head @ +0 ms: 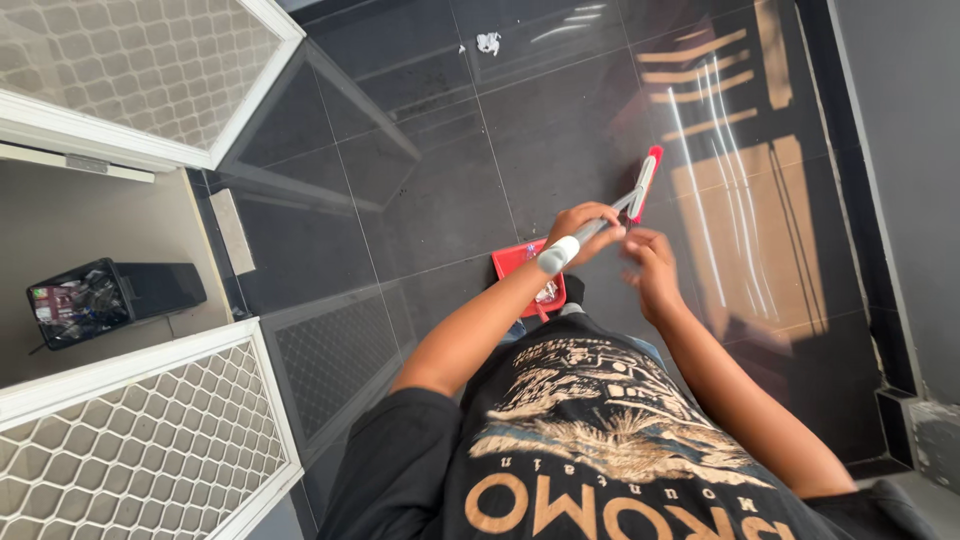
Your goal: The person sweeps debris from a balcony floor using a broom and collects it into a dustpan.
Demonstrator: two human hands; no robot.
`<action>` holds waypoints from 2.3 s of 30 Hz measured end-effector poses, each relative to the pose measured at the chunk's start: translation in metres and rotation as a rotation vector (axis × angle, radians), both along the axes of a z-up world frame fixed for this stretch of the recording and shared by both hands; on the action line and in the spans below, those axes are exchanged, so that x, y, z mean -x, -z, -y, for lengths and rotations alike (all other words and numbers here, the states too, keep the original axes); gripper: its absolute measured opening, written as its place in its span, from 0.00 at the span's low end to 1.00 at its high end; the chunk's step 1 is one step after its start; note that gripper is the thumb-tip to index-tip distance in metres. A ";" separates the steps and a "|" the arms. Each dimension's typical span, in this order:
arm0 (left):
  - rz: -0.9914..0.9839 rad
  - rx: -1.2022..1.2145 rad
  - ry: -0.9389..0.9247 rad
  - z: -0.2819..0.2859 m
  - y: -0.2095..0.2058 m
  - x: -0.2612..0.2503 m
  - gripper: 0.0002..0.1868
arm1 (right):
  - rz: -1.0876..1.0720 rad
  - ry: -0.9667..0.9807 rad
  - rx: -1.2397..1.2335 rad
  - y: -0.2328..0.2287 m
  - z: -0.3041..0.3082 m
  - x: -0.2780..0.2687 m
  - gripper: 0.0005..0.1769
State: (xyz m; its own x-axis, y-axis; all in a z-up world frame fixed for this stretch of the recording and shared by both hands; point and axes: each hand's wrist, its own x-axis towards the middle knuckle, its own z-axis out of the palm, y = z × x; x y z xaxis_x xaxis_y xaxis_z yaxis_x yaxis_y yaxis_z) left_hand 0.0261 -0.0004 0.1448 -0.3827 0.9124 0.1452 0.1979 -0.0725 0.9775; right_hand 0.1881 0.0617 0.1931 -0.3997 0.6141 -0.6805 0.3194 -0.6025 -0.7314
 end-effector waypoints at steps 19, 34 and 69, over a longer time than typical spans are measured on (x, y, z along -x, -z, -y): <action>0.135 -0.120 -0.122 0.089 -0.142 -0.013 0.04 | -0.172 0.608 0.760 0.194 -0.114 0.087 0.11; -0.218 -0.029 -0.034 0.119 -0.199 -0.013 0.11 | -0.178 0.162 1.177 0.222 0.026 0.135 0.15; -0.094 -0.168 0.433 0.127 -0.259 -0.009 0.10 | -0.514 0.309 1.289 0.134 0.004 0.086 0.13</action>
State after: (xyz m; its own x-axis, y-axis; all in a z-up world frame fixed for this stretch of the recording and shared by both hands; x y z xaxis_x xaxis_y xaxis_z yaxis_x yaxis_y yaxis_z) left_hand 0.0348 -0.1278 0.4038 0.0500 0.9460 0.3204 0.2011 -0.3237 0.9245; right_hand 0.1017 0.0574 0.0594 -0.7358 -0.2073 -0.6447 -0.0747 -0.9214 0.3814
